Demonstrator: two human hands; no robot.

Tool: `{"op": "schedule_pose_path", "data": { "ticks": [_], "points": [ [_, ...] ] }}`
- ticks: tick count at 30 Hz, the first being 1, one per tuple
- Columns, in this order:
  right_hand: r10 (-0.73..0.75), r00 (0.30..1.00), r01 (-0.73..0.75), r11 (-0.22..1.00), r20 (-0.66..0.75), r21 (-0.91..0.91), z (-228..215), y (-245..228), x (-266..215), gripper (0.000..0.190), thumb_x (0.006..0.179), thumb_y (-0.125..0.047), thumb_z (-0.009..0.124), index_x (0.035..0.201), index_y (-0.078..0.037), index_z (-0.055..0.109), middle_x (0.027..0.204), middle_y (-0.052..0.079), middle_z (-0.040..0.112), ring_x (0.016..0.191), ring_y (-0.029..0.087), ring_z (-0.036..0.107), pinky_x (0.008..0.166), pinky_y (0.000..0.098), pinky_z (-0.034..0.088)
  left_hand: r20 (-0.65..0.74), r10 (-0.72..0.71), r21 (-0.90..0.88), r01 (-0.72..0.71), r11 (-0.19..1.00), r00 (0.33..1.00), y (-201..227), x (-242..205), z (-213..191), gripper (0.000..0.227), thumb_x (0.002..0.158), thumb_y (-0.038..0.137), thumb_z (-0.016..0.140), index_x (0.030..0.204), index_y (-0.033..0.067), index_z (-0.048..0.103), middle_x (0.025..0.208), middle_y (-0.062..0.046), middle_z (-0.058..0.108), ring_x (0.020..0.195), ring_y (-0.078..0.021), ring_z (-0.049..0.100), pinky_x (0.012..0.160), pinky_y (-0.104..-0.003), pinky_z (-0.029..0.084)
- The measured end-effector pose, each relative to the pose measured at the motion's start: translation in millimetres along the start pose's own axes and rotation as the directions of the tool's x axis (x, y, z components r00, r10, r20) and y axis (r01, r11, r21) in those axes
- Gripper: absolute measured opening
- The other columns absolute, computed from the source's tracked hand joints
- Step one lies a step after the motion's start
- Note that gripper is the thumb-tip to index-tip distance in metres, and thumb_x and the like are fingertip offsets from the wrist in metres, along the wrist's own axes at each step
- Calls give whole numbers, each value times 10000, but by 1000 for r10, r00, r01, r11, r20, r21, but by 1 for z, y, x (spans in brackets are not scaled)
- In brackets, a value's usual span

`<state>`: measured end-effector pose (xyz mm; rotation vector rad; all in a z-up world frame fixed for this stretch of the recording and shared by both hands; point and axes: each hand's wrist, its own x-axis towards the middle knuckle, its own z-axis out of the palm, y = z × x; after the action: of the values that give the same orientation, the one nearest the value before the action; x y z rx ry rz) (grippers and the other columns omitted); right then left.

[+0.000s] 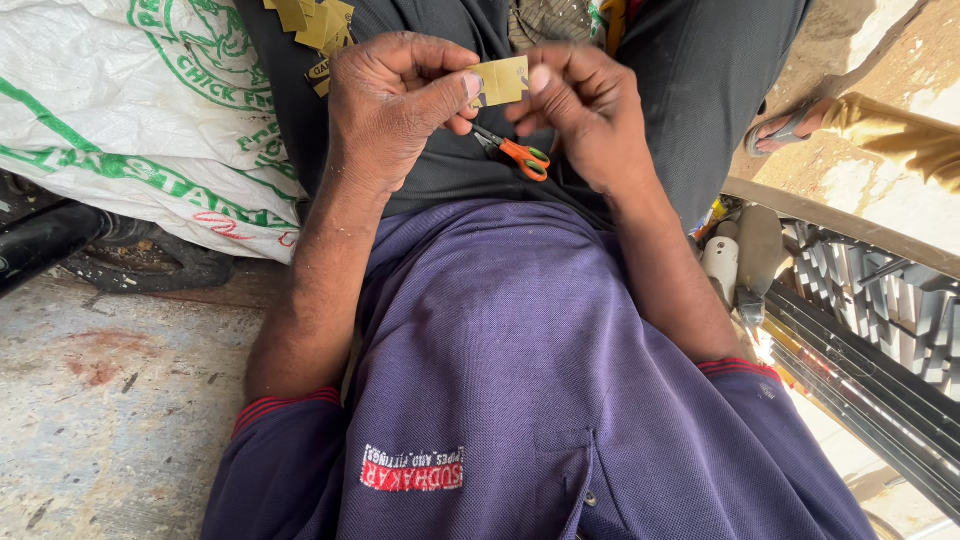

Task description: The person cuts small rectangular pieces of gold-colored insulating tape using scissors and then applies the pieces to the internal components of a motor assembly.

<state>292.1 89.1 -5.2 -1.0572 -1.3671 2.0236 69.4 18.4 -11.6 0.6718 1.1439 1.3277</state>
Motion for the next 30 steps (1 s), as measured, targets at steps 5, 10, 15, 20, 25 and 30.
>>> {"op": "schedule_pose_path", "data": {
  "ticks": [5,10,15,20,25,30],
  "points": [
    [13,981,144,612,192,-778,0,20,-14,292,909,-61,753,1184,31,718,1053,203,746,894,274,750,777,354,612,3,29,2,-29,1000,1000,4,0,-1,107,974,-58,765,1071,-72,721,922,-167,761,767,-159,771,675,-254,681],
    [250,950,6,588,189,-809,-2,34,-7,210,1013,-125,694,1202,-46,742,1089,142,782,914,260,769,824,339,613,-2,93,11,-93,996,996,10,-1,-3,104,983,-71,772,1070,-73,714,925,-170,756,766,-166,770,685,-267,679],
    [235,919,95,647,317,-756,-8,25,-6,462,883,50,711,1337,-8,649,1153,165,754,971,254,756,843,347,613,-10,89,2,-89,996,996,19,-4,-1,101,980,-80,763,1069,-70,715,928,-165,758,786,-164,774,695,-268,686],
    [328,900,-43,722,288,-690,-10,1,-14,704,753,134,735,1413,-37,560,1143,140,754,930,202,766,808,315,651,-26,149,57,-147,987,989,24,-4,-5,98,995,-87,768,1074,-68,713,959,-162,762,801,-162,775,710,-262,685],
    [82,931,-50,994,356,-97,-12,-2,-32,610,890,112,760,1449,2,542,1260,139,661,1053,211,758,914,331,662,-67,151,67,-147,987,986,28,-2,-7,114,979,-93,786,1064,-58,720,955,-154,763,771,-151,769,682,-256,681],
    [-17,918,-69,977,397,201,-7,4,-38,671,894,79,807,1507,2,545,1300,153,681,1040,194,739,962,325,636,-52,184,89,-179,980,982,27,-2,-7,96,996,-83,780,1067,-56,721,958,-150,765,781,-149,774,691,-256,683]
  ]
}}
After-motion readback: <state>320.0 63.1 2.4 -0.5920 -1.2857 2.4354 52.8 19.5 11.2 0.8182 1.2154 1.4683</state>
